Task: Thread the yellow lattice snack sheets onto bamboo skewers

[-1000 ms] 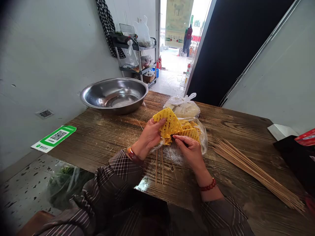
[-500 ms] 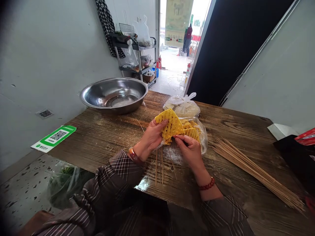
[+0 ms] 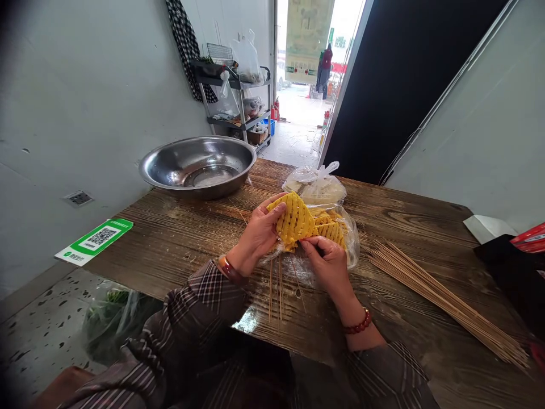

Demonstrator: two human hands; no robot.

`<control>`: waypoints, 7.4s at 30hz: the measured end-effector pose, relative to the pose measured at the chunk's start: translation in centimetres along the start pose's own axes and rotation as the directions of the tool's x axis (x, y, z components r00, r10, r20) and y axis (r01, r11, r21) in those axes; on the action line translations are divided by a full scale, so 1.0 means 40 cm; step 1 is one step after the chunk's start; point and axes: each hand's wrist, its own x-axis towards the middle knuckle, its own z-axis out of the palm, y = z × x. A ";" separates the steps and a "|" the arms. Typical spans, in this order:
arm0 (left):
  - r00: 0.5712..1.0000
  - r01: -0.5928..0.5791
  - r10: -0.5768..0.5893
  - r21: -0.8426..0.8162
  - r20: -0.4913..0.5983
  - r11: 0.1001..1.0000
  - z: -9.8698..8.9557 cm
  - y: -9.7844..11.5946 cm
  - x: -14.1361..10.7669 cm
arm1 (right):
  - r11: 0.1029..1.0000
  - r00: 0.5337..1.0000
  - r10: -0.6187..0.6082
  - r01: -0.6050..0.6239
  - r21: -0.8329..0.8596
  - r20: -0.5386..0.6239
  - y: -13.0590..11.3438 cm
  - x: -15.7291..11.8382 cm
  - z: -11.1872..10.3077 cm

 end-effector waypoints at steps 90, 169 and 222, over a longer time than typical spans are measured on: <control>0.999 0.003 -0.001 0.042 -0.048 0.999 0.007 -0.020 0.000 | 0.999 0.999 0.050 -0.050 0.011 -0.018 -0.019 0.007 0.020; 0.996 -0.079 0.076 0.076 0.039 0.994 -0.107 0.111 -0.002 | 0.792 0.891 0.438 -0.444 0.419 0.116 -0.081 0.004 0.180; 0.711 -0.604 0.464 0.797 0.529 0.016 -0.079 0.047 -0.048 | 0.903 0.950 0.279 -0.210 0.374 -0.140 -0.146 0.056 -0.128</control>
